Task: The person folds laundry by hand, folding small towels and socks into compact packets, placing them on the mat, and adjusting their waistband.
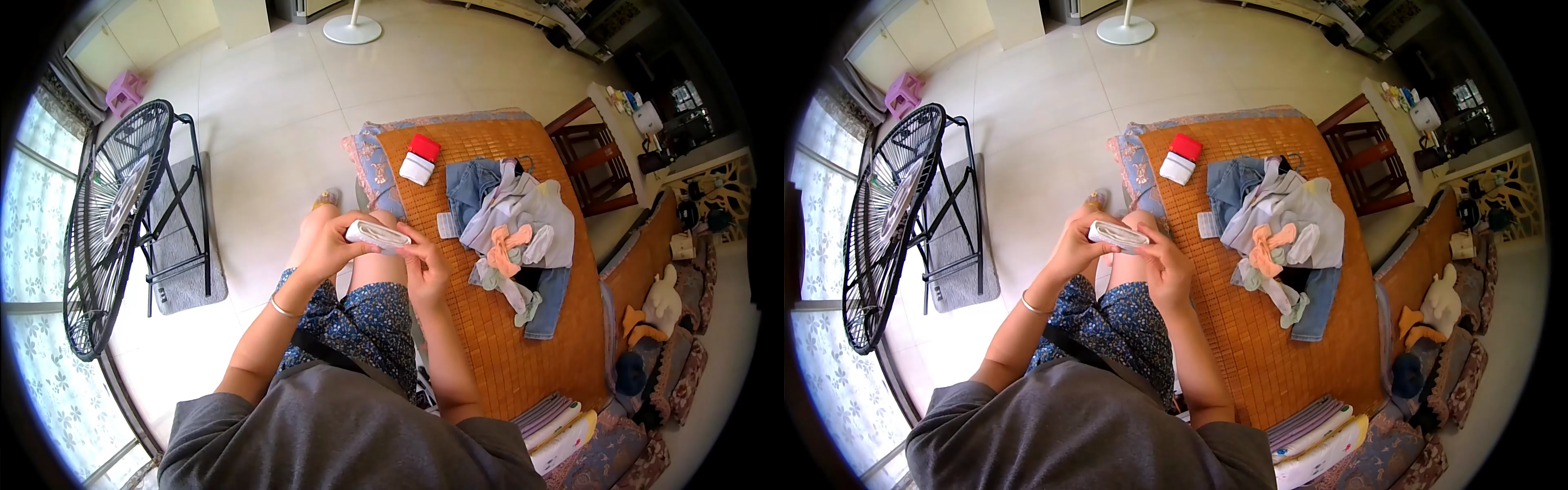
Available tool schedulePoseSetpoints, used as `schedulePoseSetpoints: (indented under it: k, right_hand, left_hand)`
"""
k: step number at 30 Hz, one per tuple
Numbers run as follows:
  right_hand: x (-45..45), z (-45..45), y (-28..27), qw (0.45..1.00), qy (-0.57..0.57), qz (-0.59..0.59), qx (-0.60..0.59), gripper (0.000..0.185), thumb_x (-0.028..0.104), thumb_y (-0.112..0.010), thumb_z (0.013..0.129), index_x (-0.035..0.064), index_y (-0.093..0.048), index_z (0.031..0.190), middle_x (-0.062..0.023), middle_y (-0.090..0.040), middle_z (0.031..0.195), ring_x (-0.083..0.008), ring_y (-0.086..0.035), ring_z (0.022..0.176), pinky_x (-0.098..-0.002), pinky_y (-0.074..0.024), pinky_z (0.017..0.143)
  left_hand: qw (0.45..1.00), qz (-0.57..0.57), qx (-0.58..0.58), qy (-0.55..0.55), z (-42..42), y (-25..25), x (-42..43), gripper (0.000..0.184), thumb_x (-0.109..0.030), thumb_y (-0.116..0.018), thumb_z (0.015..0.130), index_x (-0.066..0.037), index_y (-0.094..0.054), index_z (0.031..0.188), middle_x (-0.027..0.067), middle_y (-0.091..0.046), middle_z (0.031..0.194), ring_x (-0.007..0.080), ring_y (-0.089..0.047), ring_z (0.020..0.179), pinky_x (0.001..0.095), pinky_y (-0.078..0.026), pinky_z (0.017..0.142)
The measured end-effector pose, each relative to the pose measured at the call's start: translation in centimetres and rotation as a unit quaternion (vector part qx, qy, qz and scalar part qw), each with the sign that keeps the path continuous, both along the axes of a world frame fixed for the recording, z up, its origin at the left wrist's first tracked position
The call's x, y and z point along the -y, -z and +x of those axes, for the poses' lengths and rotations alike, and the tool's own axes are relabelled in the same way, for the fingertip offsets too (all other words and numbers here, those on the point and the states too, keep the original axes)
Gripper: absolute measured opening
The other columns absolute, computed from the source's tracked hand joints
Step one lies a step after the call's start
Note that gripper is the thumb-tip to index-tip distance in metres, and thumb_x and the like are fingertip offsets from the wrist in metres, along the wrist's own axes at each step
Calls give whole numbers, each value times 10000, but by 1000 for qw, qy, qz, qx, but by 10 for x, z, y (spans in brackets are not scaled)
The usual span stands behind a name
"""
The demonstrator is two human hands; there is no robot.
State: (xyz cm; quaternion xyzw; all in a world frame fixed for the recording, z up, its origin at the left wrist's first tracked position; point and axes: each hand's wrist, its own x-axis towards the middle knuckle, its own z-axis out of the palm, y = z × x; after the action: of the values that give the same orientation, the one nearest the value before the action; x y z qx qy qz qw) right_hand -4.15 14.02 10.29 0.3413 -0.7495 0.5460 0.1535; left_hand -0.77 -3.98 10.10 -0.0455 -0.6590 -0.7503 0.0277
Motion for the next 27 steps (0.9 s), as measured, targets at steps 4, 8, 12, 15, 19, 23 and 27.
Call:
schedulePoseSetpoints:
  k: [4, 8, 12, 15, 19, 23, 27]
  right_hand:
    - [6, 6, -11, 959, -55, -136, 241, 207, 11, -630, 833, -18, -533, 1014, -166, -588, 1143, -212, -588, 1032, -306, -472, 878]
    - [0, 3, -11, 932, -102, -67, 340, 371, 35, -644, 835, -27, -506, 1173, -132, -591, 1116, -184, -573, 1034, -299, -443, 918]
    - [-2, 1, -2, 913, -101, -132, 373, 350, 33, -642, 836, -26, -515, 1157, -114, -593, 1110, -171, -573, 1022, -290, -442, 917]
    - [-6, -2, -1, 917, -101, -127, 365, 340, 22, -636, 838, -27, -517, 1153, -108, -594, 1107, -159, -576, 1012, -280, -452, 900]
    - [-10, -4, -2, 917, -109, -96, 372, 338, 5, -629, 838, -24, -519, 1156, -100, -596, 1098, -152, -575, 1014, -273, -456, 894]
    - [-14, -5, -8, 929, -109, -29, 352, 340, -12, -623, 835, -29, -521, 1158, -93, -603, 1073, -148, -576, 1012, -269, -460, 891]
    - [-14, -2, -1, 922, -98, -92, 363, 291, -3, -636, 829, -41, -546, 1102, -97, -609, 1005, -138, -601, 931, -257, -503, 794]
  left_hand:
    - [999, -16, -30, 13, -2, 1, 1, 323, 22, -704, 746, 1, -596, 1050, 40, -610, 1029, 110, -566, 950, 247, -474, 820]
    - [999, 6, -34, 2, 2, -22, -6, 320, 26, -677, 765, -15, -571, 1065, 67, -557, 1103, 143, -539, 1023, 258, -478, 840]
    - [989, 102, -50, -94, 3, -18, -8, 252, 51, -601, 814, -32, -543, 1045, 81, -546, 1104, 161, -536, 1028, 253, -470, 864]
    - [991, -13, -107, -84, 3, -14, 1, 197, 33, -587, 813, -62, -568, 984, 72, -559, 1145, 161, -570, 917, 262, -476, 802]
    - [929, -311, -158, -124, 4, -28, 11, 155, -26, -615, 789, -94, -597, 926, 68, -567, 1187, 198, -570, 785, 312, -462, 718]
    - [894, -391, -193, -106, 4, -34, 9, 106, -84, -638, 763, -103, -607, 863, 66, -575, 1193, 242, -546, 721, 354, -423, 700]
    - [885, -411, -208, -61, 1, -38, 13, 112, -111, -655, 755, -92, -597, 849, 57, -606, 1106, 232, -547, 729, 344, -429, 717]
